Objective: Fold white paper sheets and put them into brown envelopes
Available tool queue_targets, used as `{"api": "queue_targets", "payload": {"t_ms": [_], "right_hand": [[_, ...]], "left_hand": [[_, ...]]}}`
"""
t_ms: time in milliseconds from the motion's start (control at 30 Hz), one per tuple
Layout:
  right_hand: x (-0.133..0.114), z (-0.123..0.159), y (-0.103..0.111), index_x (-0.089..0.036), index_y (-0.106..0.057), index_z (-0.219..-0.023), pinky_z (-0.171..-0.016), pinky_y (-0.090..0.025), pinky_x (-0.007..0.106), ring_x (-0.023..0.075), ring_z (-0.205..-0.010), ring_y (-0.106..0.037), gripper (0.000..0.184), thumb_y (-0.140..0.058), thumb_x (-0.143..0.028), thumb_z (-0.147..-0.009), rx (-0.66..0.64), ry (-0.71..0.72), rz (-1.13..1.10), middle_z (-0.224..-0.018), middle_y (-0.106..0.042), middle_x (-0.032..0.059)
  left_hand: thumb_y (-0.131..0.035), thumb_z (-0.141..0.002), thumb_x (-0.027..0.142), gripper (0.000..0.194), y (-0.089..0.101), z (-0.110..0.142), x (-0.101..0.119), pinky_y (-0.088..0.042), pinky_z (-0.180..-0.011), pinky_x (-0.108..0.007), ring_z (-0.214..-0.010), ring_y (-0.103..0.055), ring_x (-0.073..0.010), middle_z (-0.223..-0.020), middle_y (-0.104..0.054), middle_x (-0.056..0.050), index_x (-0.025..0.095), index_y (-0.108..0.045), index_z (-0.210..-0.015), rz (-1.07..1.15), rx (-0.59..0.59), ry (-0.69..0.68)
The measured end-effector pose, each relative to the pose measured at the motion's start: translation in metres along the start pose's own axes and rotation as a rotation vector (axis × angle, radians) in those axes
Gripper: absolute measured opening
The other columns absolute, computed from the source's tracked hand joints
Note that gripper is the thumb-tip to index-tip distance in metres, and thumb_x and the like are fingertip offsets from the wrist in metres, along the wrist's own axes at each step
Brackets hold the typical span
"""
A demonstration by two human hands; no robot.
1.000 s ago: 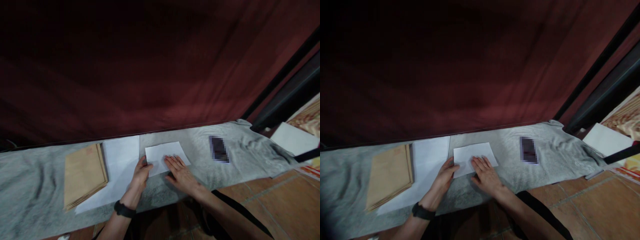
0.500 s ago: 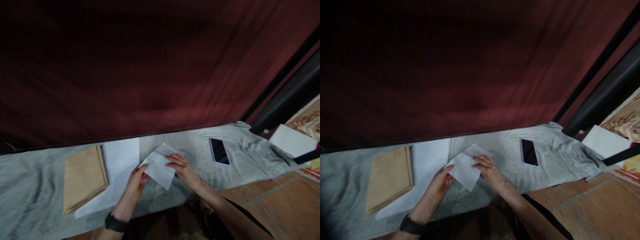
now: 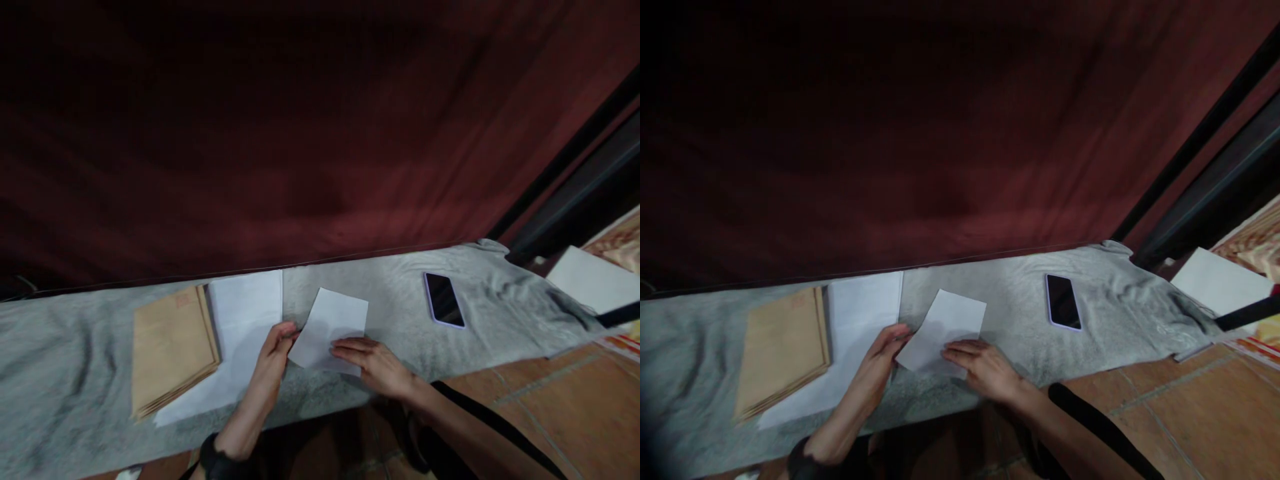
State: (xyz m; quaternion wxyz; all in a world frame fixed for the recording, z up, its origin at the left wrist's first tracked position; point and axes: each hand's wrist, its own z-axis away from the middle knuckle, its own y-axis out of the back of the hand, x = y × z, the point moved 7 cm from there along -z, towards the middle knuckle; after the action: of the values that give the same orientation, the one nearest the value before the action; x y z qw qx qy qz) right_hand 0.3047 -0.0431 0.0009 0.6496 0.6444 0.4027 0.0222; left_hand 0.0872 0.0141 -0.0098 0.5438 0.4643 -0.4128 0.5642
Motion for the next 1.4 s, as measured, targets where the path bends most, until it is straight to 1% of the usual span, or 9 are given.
{"api": "queue_targets", "payload": {"t_ms": [167,333,433,667,800,933,1033,1200,1400], "right_hand": [[0.004,0.004,0.012,-0.031,-0.065,-0.131,-0.106,-0.049,0.033,0.0170,-0.121,-0.063,0.044,-0.054,-0.011,-0.093,-0.010,-0.059,-0.209,-0.130,-0.069,-0.0016],[0.015,0.010,0.021,-0.029,-0.071,-0.121,-0.097,-0.055,0.033,0.0194,-0.111,-0.069,0.028,-0.055,-0.028,-0.098,0.045,-0.118,-0.411,-0.119,-0.074,0.0004],[0.023,0.014,0.029,-0.027,-0.073,-0.116,-0.094,-0.056,0.034,0.0203,-0.108,-0.070,0.027,-0.053,-0.035,-0.099,0.075,-0.140,-0.480,-0.115,-0.075,0.0026],[0.032,0.022,0.029,-0.026,-0.074,-0.112,-0.091,-0.057,0.034,0.0220,-0.104,-0.070,0.029,-0.055,-0.042,-0.097,-0.043,-0.192,-0.491,-0.111,-0.076,0.0030],[0.060,0.025,0.023,-0.019,-0.071,-0.109,-0.074,-0.059,0.032,0.0209,-0.081,-0.071,0.031,-0.056,-0.042,-0.095,0.114,-0.390,-0.481,-0.093,-0.076,0.0042],[0.076,0.026,0.021,-0.018,-0.067,-0.114,-0.078,-0.058,0.036,0.0232,-0.090,-0.071,0.033,-0.056,-0.041,-0.093,0.264,-0.460,-0.526,-0.103,-0.076,0.0069],[0.070,0.023,0.027,-0.019,-0.067,-0.117,-0.081,-0.059,0.036,0.0237,-0.093,-0.072,0.033,-0.058,-0.040,-0.093,0.194,-0.410,-0.519,-0.107,-0.076,0.0066],[0.027,0.018,0.035,-0.030,-0.065,-0.129,-0.107,-0.047,0.038,0.0211,-0.123,-0.061,0.035,-0.056,-0.027,-0.095,-0.036,-0.081,-0.222,-0.132,-0.067,0.0019],[0.014,0.017,0.038,-0.020,-0.043,-0.151,-0.108,-0.044,0.040,0.0233,-0.125,-0.058,0.072,-0.044,-0.001,-0.081,0.150,-0.121,0.288,-0.143,-0.058,0.0087]], "left_hand": [[-0.055,-0.068,0.009,0.043,-0.017,-0.004,0.012,-0.032,-0.119,-0.045,-0.129,-0.057,-0.0242,-0.128,-0.069,-0.006,0.025,-0.076,-0.103,-0.300,-0.282,-0.239],[-0.055,-0.066,0.003,0.056,-0.029,0.011,0.010,-0.029,-0.120,-0.049,-0.134,-0.053,-0.0246,-0.129,-0.069,-0.003,0.031,-0.077,-0.108,-0.454,-0.615,-0.249],[-0.064,-0.067,0.006,0.057,-0.028,0.016,0.015,-0.032,-0.119,-0.047,-0.137,-0.050,-0.0243,-0.136,-0.065,-0.002,0.035,-0.074,-0.115,-0.468,-0.670,-0.292],[-0.077,-0.072,0.025,0.014,-0.036,0.005,0.016,-0.046,-0.105,-0.041,-0.115,-0.064,-0.0283,-0.111,-0.076,-0.007,0.029,-0.080,-0.084,-0.465,-0.560,-0.333],[-0.069,-0.078,0.032,0.013,-0.042,-0.003,0.017,-0.052,-0.079,-0.032,-0.078,-0.067,-0.0232,-0.078,-0.075,-0.005,0.025,-0.076,-0.071,-0.445,-0.481,-0.305],[-0.070,-0.075,0.034,0.015,-0.040,-0.007,0.018,-0.049,-0.067,-0.027,-0.068,-0.062,-0.0201,-0.066,-0.070,-0.002,0.023,-0.074,-0.065,-0.390,-0.379,-0.245],[-0.072,-0.069,0.029,0.009,-0.041,-0.006,0.014,-0.053,-0.073,-0.031,-0.075,-0.066,-0.0225,-0.074,-0.074,-0.002,0.023,-0.076,-0.074,-0.329,-0.406,-0.184],[-0.071,-0.064,0.019,0.010,-0.038,-0.010,0.011,-0.052,-0.093,-0.039,-0.097,-0.069,-0.0260,-0.097,-0.077,-0.006,0.025,-0.077,-0.070,-0.312,-0.395,-0.245],[-0.077,-0.070,0.033,0.027,-0.027,-0.026,0.016,-0.055,-0.089,-0.038,-0.098,-0.070,-0.0250,-0.105,-0.075,-0.007,0.022,-0.075,-0.095,-0.100,-0.155,-0.169]]}}
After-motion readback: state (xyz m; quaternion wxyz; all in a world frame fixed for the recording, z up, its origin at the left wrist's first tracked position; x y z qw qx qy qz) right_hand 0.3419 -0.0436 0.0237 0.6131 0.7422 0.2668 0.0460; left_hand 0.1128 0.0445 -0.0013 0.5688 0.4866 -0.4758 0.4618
